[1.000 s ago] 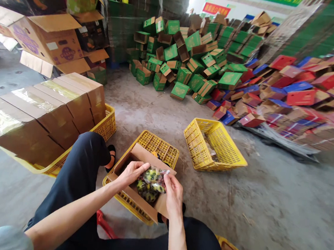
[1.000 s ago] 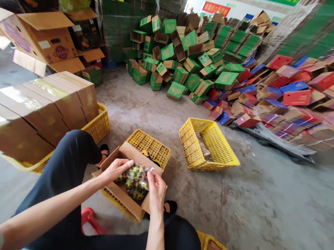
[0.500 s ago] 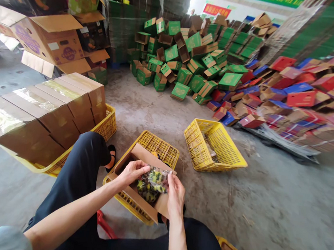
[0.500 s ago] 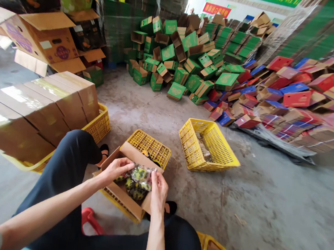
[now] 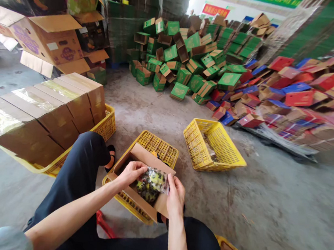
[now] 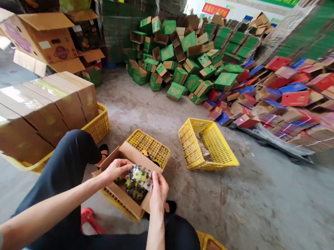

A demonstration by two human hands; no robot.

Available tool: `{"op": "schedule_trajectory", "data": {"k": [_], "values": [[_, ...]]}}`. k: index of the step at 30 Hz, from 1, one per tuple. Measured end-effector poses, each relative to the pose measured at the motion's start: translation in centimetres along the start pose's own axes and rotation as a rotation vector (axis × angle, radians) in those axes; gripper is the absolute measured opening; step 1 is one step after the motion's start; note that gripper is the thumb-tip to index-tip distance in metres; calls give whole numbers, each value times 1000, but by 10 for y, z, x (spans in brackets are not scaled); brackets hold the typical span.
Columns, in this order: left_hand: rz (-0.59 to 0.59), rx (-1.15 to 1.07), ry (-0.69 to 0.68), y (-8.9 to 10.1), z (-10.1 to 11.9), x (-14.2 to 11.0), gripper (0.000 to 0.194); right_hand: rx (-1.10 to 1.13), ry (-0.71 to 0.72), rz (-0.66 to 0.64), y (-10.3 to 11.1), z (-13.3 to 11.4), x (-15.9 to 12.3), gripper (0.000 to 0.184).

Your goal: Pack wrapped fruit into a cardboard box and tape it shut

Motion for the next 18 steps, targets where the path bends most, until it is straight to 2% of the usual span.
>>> {"op": "schedule_trajectory", "data": {"k": [6,11,13,15,18], "values": [[-53,-158,62,-4,-6,2,57,171,-71,42,-5,-2,-1,43],[-32,-45,83,-1,-10,2,58,16,-12,-8,1,-1,1,44],[24,91,15,4,-5,-1,60,-70,1,-39,4,0,1,45],[50,246,-124,8,4,-5,60,-130,3,-58,5,2,1,46],[-71,485,-386,8,15,-12,69,-170,5,-79,4,5,1,46]]}}
Point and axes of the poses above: each hand's wrist, its own x-axis towards the middle knuckle, its own y-axis out of the back of the hand, z = x × y, the point moved 1 cm from there along x, towards the middle knuckle, and after that the axes turned 13 degrees about x, right-handed, at the moved point
